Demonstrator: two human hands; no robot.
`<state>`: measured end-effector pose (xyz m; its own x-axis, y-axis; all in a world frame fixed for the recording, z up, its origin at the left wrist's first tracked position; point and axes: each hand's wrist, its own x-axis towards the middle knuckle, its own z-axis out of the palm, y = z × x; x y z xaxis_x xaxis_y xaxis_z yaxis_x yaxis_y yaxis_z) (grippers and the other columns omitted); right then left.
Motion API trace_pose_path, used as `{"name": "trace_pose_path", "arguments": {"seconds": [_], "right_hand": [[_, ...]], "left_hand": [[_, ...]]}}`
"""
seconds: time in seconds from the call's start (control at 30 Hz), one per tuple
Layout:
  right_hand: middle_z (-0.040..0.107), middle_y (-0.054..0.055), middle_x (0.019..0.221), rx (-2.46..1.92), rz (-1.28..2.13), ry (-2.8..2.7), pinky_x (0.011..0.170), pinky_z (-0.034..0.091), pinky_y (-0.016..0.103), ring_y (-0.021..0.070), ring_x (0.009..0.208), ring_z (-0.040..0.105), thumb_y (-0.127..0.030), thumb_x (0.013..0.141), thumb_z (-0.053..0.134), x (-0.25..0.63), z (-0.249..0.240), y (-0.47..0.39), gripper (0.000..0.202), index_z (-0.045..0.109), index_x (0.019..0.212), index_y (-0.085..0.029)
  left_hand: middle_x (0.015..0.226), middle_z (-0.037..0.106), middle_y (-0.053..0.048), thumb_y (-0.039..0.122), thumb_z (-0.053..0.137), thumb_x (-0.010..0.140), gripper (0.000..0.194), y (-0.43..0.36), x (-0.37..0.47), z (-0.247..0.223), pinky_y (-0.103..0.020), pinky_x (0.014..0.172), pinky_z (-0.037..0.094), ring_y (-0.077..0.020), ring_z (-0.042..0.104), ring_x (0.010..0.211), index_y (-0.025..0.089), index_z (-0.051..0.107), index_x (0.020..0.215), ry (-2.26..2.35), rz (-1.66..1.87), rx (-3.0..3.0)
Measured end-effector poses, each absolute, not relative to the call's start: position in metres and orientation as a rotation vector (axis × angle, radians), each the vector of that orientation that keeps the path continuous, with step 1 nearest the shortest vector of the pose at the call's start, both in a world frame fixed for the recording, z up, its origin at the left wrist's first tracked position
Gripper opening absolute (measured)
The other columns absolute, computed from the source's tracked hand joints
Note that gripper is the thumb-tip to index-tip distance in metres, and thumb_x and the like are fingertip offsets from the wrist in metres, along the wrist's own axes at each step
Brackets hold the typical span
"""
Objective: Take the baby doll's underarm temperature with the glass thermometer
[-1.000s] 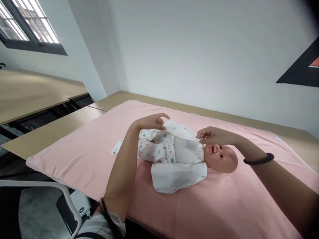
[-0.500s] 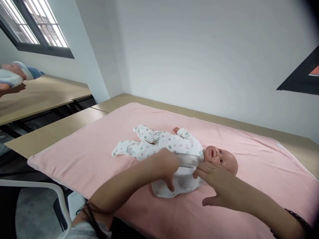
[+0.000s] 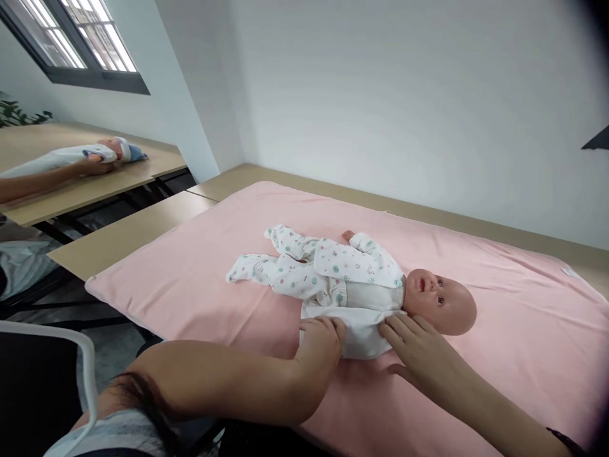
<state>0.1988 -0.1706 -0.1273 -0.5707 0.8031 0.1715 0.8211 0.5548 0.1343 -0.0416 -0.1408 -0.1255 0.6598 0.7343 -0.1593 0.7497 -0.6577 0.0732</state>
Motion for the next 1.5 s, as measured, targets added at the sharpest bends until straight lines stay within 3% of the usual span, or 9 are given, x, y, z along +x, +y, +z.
{"name": "trace_pose_path", "arguments": {"seconds": [0.17, 0.37, 0.53, 0.73, 1.07, 1.2, 1.3, 1.37, 1.5], "right_hand": [[0.065, 0.006, 0.089, -1.24, -0.561, -2.742, 0.073, 0.041, 0.038, 0.0249, 0.081, 0.061, 0.01, 0.079, 0.043, 0.202, -0.133, -0.169, 0.038, 0.059, 0.096, -0.02], [0.056, 0.003, 0.075, -1.191, -0.729, -2.735, 0.075, 0.041, 0.04, 0.0223, 0.071, 0.052, 0.009, 0.082, 0.049, 0.208, -0.127, -0.169, 0.029, 0.057, 0.079, -0.019], [0.062, 0.007, 0.087, -1.254, -0.446, -2.738, 0.074, 0.041, 0.041, 0.0258, 0.081, 0.055, -0.018, 0.093, 0.058, 0.207, -0.117, -0.17, 0.004, 0.062, 0.092, -0.019], [0.066, 0.008, 0.087, -1.189, -0.613, -2.626, 0.078, 0.042, 0.04, 0.0242, 0.082, 0.056, 0.003, 0.091, 0.049, 0.215, -0.122, -0.169, 0.025, 0.065, 0.098, -0.014], [0.074, 0.01, 0.096, -1.832, -0.342, -2.185, 0.08, 0.045, 0.049, 0.0337, 0.099, 0.06, -0.025, 0.096, 0.051, 0.227, -0.063, -0.101, 0.02, 0.07, 0.091, -0.019], [0.071, 0.013, 0.109, -1.656, -0.185, -2.019, 0.091, 0.045, 0.056, 0.0357, 0.108, 0.059, -0.028, 0.094, 0.054, 0.226, -0.073, -0.115, 0.02, 0.07, 0.103, -0.02], [0.07, 0.011, 0.118, -1.346, 0.377, -1.947, 0.102, 0.043, 0.059, 0.0344, 0.116, 0.059, -0.038, 0.091, 0.061, 0.232, -0.104, -0.131, 0.027, 0.07, 0.114, -0.028], [0.073, 0.008, 0.107, -1.293, 0.549, -1.966, 0.094, 0.052, 0.058, 0.0335, 0.109, 0.066, -0.053, 0.083, 0.064, 0.241, -0.129, -0.125, 0.029, 0.072, 0.103, -0.036], [0.075, 0.004, 0.105, -1.278, 0.75, -1.945, 0.088, 0.057, 0.057, 0.0329, 0.109, 0.069, -0.073, 0.066, 0.063, 0.268, -0.164, -0.088, 0.045, 0.072, 0.099, -0.044]], "left_hand": [[0.105, 0.07, -0.024, 0.007, 0.039, 0.092, 0.05, -0.152, -0.044, -0.114, -0.042, 0.057, 0.054, -0.0351, 0.071, 0.082, 0.014, 0.064, 0.134, 1.392, -0.35, 2.806], [0.095, 0.072, -0.019, 0.004, 0.043, 0.088, 0.048, -0.147, -0.055, -0.091, -0.038, 0.053, 0.048, -0.0297, 0.066, 0.076, 0.014, 0.067, 0.129, 1.22, -0.392, 2.844], [0.092, 0.068, -0.016, 0.006, 0.05, 0.088, 0.032, -0.127, -0.064, -0.072, -0.036, 0.056, 0.041, -0.0273, 0.063, 0.079, 0.012, 0.069, 0.113, 1.016, -0.38, 3.07], [0.099, 0.068, -0.011, 0.02, 0.054, 0.097, 0.014, -0.087, -0.081, -0.062, -0.034, 0.068, 0.038, -0.0239, 0.061, 0.087, 0.018, 0.067, 0.099, 0.76, -0.104, 3.158], [0.092, 0.066, -0.006, 0.034, 0.039, 0.105, 0.025, 0.018, -0.085, -0.035, -0.031, 0.067, 0.038, -0.0218, 0.06, 0.083, 0.02, 0.057, 0.096, 1.183, 0.046, 2.68], [0.096, 0.067, -0.009, 0.029, 0.038, 0.102, 0.024, 0.057, -0.068, -0.058, -0.033, 0.073, 0.043, -0.0232, 0.061, 0.086, 0.019, 0.057, 0.093, 1.241, 0.259, 2.695], [0.11, 0.068, -0.011, 0.034, 0.037, 0.102, 0.029, 0.081, -0.043, -0.073, -0.036, 0.087, 0.046, -0.0249, 0.062, 0.101, 0.017, 0.06, 0.102, 1.082, 0.371, 2.71], [0.127, 0.066, -0.012, 0.04, 0.035, 0.103, 0.037, 0.097, -0.021, -0.082, -0.036, 0.098, 0.044, -0.0249, 0.059, 0.117, 0.017, 0.059, 0.119, 0.918, 0.373, 2.671], [0.158, 0.044, -0.009, 0.051, 0.027, 0.105, 0.053, 0.128, 0.018, -0.104, -0.037, 0.117, 0.031, -0.0236, 0.041, 0.143, 0.021, 0.044, 0.145, 0.805, 0.229, 2.607]]}}
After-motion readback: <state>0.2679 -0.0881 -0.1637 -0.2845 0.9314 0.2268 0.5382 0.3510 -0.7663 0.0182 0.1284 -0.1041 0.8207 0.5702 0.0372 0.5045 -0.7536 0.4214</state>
